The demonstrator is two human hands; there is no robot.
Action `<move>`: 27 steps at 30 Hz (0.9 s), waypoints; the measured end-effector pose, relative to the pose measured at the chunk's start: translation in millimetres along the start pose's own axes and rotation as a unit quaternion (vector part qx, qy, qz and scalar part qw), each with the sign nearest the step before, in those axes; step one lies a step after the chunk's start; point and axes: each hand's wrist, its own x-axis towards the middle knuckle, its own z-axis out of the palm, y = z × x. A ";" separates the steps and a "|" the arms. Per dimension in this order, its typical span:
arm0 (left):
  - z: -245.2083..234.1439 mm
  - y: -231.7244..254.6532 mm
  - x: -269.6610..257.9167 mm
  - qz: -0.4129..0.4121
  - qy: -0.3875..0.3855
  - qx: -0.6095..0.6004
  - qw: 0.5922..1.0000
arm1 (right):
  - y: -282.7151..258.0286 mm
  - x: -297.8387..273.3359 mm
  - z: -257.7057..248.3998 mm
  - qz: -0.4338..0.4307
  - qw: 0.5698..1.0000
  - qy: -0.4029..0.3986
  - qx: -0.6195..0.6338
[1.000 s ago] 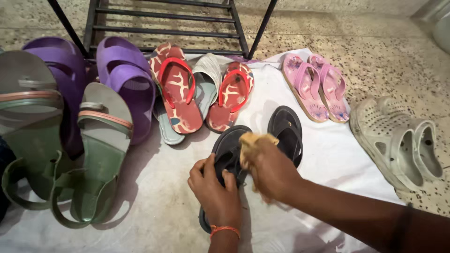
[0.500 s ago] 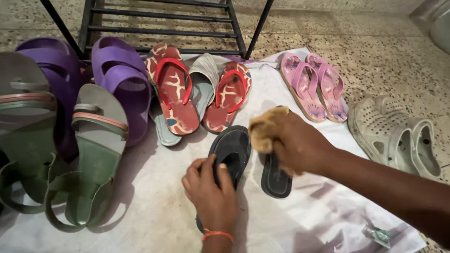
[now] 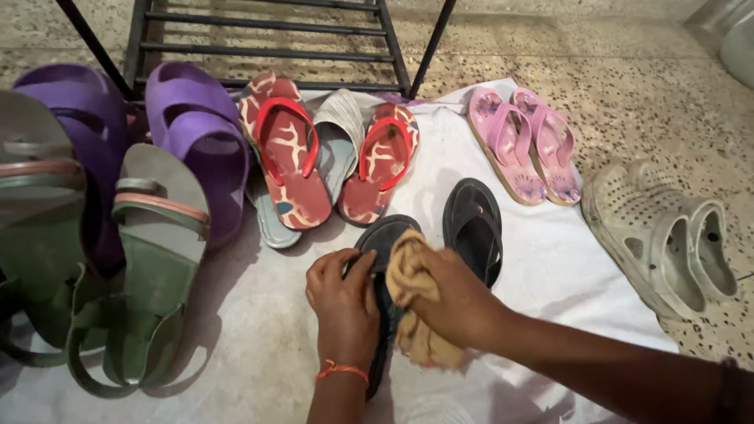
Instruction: The person wipes a pair of black slip-on shoes with a yellow cloth. They clean the top surface and sides of each shoe while other footwear is arranged nearby on a white cloth.
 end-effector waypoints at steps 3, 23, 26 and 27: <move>2.0 0.1 0.2 -0.006 0.022 0.016 1.000 | 5.1 -19.5 -1.2 0.041 0.997 -0.066 0.000; -11.6 18.8 -3.2 0.115 -0.030 0.052 0.992 | -55.4 76.6 -57.8 0.073 0.986 -0.102 -0.109; -9.7 18.1 -4.9 0.117 -0.042 0.070 0.990 | -51.5 82.3 -27.5 -0.255 0.950 -0.061 -0.170; -8.4 17.8 -5.3 0.117 -0.042 0.072 0.990 | -48.7 81.3 -20.3 -0.223 0.951 -0.094 -0.192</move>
